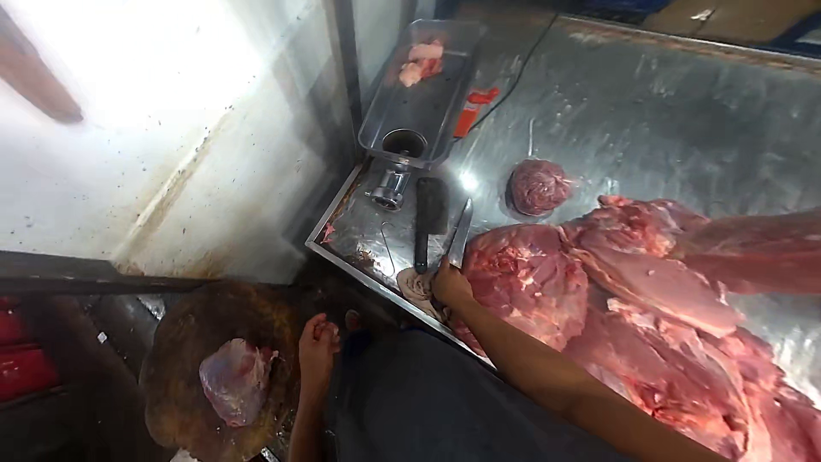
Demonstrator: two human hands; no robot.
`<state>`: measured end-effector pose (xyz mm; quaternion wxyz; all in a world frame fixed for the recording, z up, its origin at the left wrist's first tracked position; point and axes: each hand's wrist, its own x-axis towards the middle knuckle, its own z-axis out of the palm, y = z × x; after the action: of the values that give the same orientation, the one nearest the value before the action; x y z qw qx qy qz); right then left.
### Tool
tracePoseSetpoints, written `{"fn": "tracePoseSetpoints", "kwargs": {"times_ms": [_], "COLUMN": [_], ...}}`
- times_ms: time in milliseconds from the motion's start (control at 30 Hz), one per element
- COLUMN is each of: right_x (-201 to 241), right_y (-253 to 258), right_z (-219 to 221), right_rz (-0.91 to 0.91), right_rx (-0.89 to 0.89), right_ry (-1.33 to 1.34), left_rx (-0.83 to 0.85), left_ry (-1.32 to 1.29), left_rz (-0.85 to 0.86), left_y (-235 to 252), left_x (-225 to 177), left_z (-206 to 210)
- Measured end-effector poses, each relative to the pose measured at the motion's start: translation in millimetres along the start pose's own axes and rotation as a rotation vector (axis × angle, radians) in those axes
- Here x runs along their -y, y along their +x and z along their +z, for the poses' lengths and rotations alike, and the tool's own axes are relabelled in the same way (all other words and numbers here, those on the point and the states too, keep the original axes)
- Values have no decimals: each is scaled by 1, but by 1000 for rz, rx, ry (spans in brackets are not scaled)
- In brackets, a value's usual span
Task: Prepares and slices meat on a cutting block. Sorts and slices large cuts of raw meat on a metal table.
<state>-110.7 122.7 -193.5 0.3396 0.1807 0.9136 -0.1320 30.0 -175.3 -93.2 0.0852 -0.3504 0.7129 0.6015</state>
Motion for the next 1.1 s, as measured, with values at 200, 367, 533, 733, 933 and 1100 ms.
{"fn": "tracePoseSetpoints", "kwargs": {"times_ms": [200, 367, 533, 733, 933, 1100], "right_x": [6, -10, -35, -36, -20, -17], "right_y": [-5, -22, -69, -122, -155, -142], "right_z": [-2, -2, 21, 54, 83, 80], "right_rz": [180, 211, 123, 125, -17, -476], "right_rx": [-56, -170, -272, -381, -487, -391], "right_ry": [142, 432, 598, 658, 764, 810], "left_rx": [142, 242, 106, 192, 495, 427], "left_ry": [-79, -67, 99, 687, 996, 760], "left_rz": [208, 409, 611, 735, 488, 224], "left_y": [26, 44, 79, 164, 136, 68], "left_x": [-65, -111, -123, -70, 31, 56], "left_z": [44, 48, 51, 97, 65, -13]}}
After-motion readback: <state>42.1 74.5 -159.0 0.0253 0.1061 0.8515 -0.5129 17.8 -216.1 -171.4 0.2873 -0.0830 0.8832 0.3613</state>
